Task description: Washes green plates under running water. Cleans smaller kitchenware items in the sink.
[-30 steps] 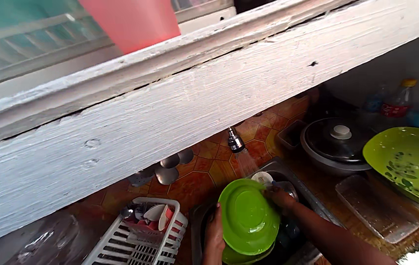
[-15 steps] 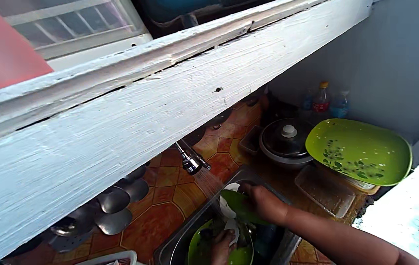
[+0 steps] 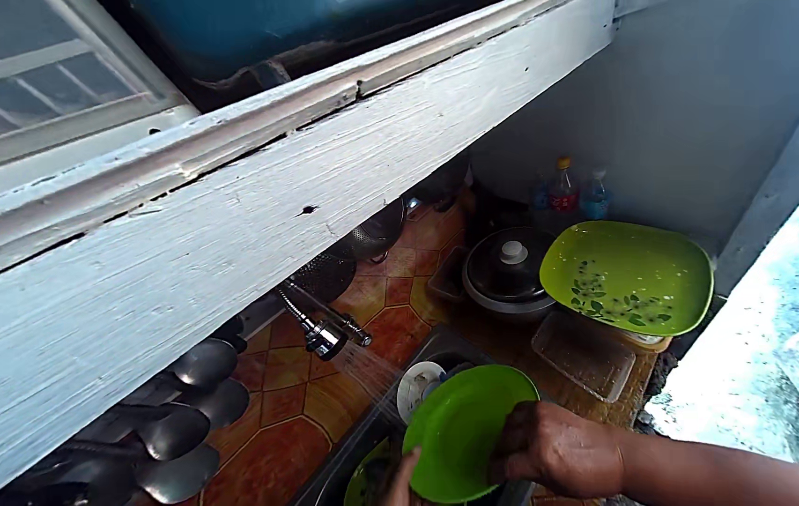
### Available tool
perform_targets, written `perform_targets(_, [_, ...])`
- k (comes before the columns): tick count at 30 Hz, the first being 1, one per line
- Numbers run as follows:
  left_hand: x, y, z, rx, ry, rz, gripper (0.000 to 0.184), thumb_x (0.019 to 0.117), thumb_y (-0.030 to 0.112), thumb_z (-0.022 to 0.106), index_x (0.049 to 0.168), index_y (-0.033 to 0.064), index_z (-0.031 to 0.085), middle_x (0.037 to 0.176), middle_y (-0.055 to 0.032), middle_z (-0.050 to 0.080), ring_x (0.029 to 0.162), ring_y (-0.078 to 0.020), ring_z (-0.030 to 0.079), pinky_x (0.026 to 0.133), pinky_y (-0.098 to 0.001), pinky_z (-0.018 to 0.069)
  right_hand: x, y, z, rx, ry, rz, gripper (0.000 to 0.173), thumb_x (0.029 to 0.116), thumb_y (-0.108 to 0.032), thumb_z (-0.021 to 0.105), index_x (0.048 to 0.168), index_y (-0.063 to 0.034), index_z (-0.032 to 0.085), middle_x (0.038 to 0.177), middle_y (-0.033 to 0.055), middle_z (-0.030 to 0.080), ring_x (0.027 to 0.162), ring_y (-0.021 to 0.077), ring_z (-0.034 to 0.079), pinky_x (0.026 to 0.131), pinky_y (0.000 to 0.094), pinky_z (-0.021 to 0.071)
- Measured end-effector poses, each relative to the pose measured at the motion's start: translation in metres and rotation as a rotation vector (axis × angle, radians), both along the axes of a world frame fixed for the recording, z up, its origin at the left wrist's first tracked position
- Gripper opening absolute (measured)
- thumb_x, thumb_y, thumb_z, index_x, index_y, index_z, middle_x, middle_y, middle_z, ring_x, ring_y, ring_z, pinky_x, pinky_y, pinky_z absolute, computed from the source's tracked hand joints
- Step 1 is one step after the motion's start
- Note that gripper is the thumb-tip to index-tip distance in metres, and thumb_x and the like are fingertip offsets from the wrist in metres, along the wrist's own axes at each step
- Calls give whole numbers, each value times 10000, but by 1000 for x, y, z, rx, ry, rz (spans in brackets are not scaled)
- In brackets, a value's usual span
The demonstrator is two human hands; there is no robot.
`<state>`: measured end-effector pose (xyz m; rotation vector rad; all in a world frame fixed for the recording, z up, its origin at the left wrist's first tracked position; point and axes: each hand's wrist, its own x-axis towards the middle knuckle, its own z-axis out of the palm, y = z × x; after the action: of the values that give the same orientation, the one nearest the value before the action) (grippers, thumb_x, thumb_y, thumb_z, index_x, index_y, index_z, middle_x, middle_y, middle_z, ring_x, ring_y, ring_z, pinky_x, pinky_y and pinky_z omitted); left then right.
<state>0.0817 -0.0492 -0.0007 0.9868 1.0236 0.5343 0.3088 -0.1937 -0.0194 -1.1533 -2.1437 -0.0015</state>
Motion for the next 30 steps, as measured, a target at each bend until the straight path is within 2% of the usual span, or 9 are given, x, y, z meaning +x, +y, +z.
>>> perform_targets(3, [5,-14,0,150,59,-26,347,1001,-26,446,1346,-19,471,1038,-129,700,867,-182,725,758,-375,628,16,-22,0,-61,-97,-98,156,974,-287,701,1103,-222,759,1190,44,739,1216,329,634,1013,541,505])
perform_targets(5, [10,-18,3,188,69,3,396,999,-26,452,1395,-17,442,1093,-139,677,916,-171,713,795,-372,620,35,-43,12,-34,-90,-286,357,849,-411,817,1149,-228,755,1340,75,677,1332,381,552,1091,624,433])
perform_targets(8, [17,-20,9,162,49,71,401,1040,21,421,1441,17,417,1124,-134,664,931,-168,709,787,-363,621,76,-81,26,26,-144,-765,503,748,-299,888,1213,-186,735,1406,128,636,1360,464,516,1072,724,399])
perform_targets(11, [27,-21,15,176,29,125,357,1068,69,409,1422,29,436,1103,-125,675,916,-161,717,762,-347,626,116,-118,28,-129,-97,-1098,579,678,-142,939,1226,-143,750,1444,201,596,1395,565,426,1092,805,291])
perform_targets(13, [36,-22,15,217,18,132,341,1077,99,415,1406,21,460,1102,-126,681,931,-160,717,779,-353,625,137,-138,16,-139,-101,-1160,446,724,-153,914,1152,-157,787,1392,152,651,1378,543,462,1087,780,309])
perform_targets(15, [48,-23,16,246,26,114,334,1092,131,409,1394,11,483,1106,-133,684,940,-170,717,790,-358,623,150,-149,-1,-36,-117,-1128,197,862,-170,766,1052,-160,815,1266,93,732,1300,483,572,1055,739,374])
perform_targets(19, [79,-29,24,281,48,52,350,1102,152,400,1399,-2,504,1136,-158,689,970,-189,719,824,-367,618,162,-152,-16,147,-118,-1031,274,1014,-195,519,1018,-134,786,1112,41,775,1155,318,700,947,533,561])
perform_targets(23, [110,-34,33,279,31,2,350,1100,142,392,1395,-10,503,1139,-159,685,976,-187,716,828,-357,615,173,-153,-3,302,0,-966,262,1033,-197,529,990,-74,757,1051,100,768,1103,279,712,970,369,565])
perform_targets(30, [137,-34,38,264,6,1,329,1098,144,396,1353,-12,534,1084,-160,706,931,-199,730,795,-366,627,180,-159,1,406,48,-907,190,1032,-156,570,994,-69,734,1055,102,760,1146,229,685,1043,297,511])
